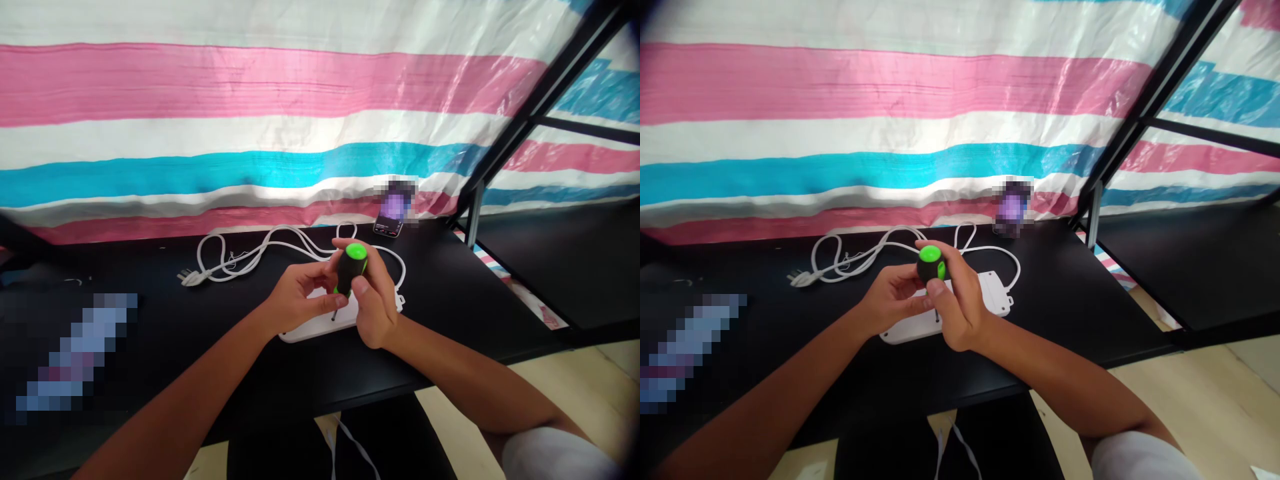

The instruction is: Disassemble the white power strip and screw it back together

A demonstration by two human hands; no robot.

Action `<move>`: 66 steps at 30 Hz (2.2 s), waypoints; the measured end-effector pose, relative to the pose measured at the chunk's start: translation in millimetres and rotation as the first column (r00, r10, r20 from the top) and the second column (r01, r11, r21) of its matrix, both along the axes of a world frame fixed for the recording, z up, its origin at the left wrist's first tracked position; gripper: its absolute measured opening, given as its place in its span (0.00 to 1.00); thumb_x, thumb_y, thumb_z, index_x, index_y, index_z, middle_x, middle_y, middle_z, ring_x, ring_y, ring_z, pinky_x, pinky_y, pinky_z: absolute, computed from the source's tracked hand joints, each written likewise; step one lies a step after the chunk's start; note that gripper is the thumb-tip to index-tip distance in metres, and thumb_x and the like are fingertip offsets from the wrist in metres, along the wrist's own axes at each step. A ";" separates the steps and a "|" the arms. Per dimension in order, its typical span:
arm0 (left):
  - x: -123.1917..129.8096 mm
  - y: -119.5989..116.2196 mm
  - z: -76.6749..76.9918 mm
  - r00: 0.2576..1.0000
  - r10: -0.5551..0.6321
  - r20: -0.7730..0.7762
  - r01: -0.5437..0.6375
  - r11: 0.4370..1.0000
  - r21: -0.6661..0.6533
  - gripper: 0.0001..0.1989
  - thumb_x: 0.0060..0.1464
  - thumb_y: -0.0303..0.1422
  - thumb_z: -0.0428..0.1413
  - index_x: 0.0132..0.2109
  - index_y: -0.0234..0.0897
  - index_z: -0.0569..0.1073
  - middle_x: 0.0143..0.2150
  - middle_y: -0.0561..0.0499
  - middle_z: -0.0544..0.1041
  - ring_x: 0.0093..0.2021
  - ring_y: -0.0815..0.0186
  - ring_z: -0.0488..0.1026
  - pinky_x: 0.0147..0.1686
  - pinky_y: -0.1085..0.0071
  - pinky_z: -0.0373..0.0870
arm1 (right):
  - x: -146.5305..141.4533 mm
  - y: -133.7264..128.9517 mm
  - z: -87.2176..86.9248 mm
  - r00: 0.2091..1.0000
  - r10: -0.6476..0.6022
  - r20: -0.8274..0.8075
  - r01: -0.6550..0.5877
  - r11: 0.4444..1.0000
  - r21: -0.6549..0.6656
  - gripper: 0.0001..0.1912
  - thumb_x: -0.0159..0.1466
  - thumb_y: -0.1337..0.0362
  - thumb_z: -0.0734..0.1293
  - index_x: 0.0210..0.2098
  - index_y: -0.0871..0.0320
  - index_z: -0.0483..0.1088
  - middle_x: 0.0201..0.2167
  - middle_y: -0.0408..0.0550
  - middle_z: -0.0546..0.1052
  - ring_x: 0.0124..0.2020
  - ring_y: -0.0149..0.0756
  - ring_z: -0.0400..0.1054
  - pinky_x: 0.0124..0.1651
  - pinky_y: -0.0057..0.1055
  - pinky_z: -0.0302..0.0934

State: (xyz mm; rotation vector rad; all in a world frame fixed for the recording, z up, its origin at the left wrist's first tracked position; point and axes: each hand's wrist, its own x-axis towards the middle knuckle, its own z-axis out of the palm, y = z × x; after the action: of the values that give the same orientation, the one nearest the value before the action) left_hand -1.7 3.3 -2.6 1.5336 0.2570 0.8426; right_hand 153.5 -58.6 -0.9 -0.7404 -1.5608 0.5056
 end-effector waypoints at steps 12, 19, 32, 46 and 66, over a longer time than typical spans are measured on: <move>-25.2 21.9 14.2 0.935 -0.016 -0.353 0.080 0.983 0.168 0.09 0.58 0.36 0.62 0.41 0.37 0.72 0.38 0.51 0.72 0.39 0.65 0.69 0.42 0.68 0.69 | -4.3 1.3 3.9 0.969 0.114 -0.220 -0.133 0.988 -0.074 0.18 0.72 0.57 0.60 0.59 0.53 0.69 0.38 0.47 0.73 0.39 0.41 0.70 0.47 0.45 0.67; -73.8 68.8 18.3 0.406 0.108 -0.907 0.149 0.972 0.182 0.13 0.53 0.41 0.61 0.41 0.38 0.74 0.33 0.54 0.73 0.34 0.64 0.69 0.34 0.71 0.65 | -8.0 4.4 7.3 0.785 0.351 -0.511 -0.488 0.858 -0.160 0.14 0.70 0.53 0.64 0.52 0.50 0.68 0.30 0.38 0.64 0.23 0.29 0.55 0.28 0.31 0.50; -105.4 43.0 14.5 0.364 -0.160 -0.918 0.172 0.980 -0.103 0.15 0.58 0.43 0.61 0.45 0.38 0.80 0.40 0.49 0.85 0.40 0.61 0.80 0.39 0.71 0.72 | -2.9 7.5 22.5 0.731 0.331 -0.597 -0.581 0.761 -0.290 0.22 0.68 0.41 0.64 0.42 0.54 0.63 0.30 0.39 0.62 0.21 0.25 0.53 0.23 0.28 0.42; -86.3 36.2 -5.5 0.497 -0.358 -0.791 0.157 0.933 -0.324 0.23 0.55 0.39 0.68 0.44 0.42 0.59 0.31 0.55 0.82 0.21 0.73 0.70 0.20 0.79 0.66 | 15.6 5.9 43.4 0.680 0.422 -0.600 -0.576 0.813 -0.082 0.28 0.65 0.36 0.64 0.29 0.55 0.64 0.16 0.33 0.53 0.15 0.23 0.41 0.17 0.24 0.38; -32.9 3.0 -24.0 0.692 -0.282 -0.664 0.120 0.953 -0.280 0.25 0.54 0.37 0.67 0.45 0.43 0.57 0.31 0.57 0.78 0.24 0.70 0.71 0.16 0.79 0.64 | -11.4 4.8 29.9 0.789 0.209 -0.578 -0.390 0.897 -0.207 0.34 0.58 0.31 0.68 0.19 0.52 0.57 0.11 0.33 0.50 0.12 0.26 0.43 0.18 0.28 0.42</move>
State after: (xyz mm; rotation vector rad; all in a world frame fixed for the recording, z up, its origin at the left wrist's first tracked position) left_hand -34.6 6.4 -26.6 1.5805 0.6982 0.0055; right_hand 142.1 -53.8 29.0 -0.5114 -1.0624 1.1308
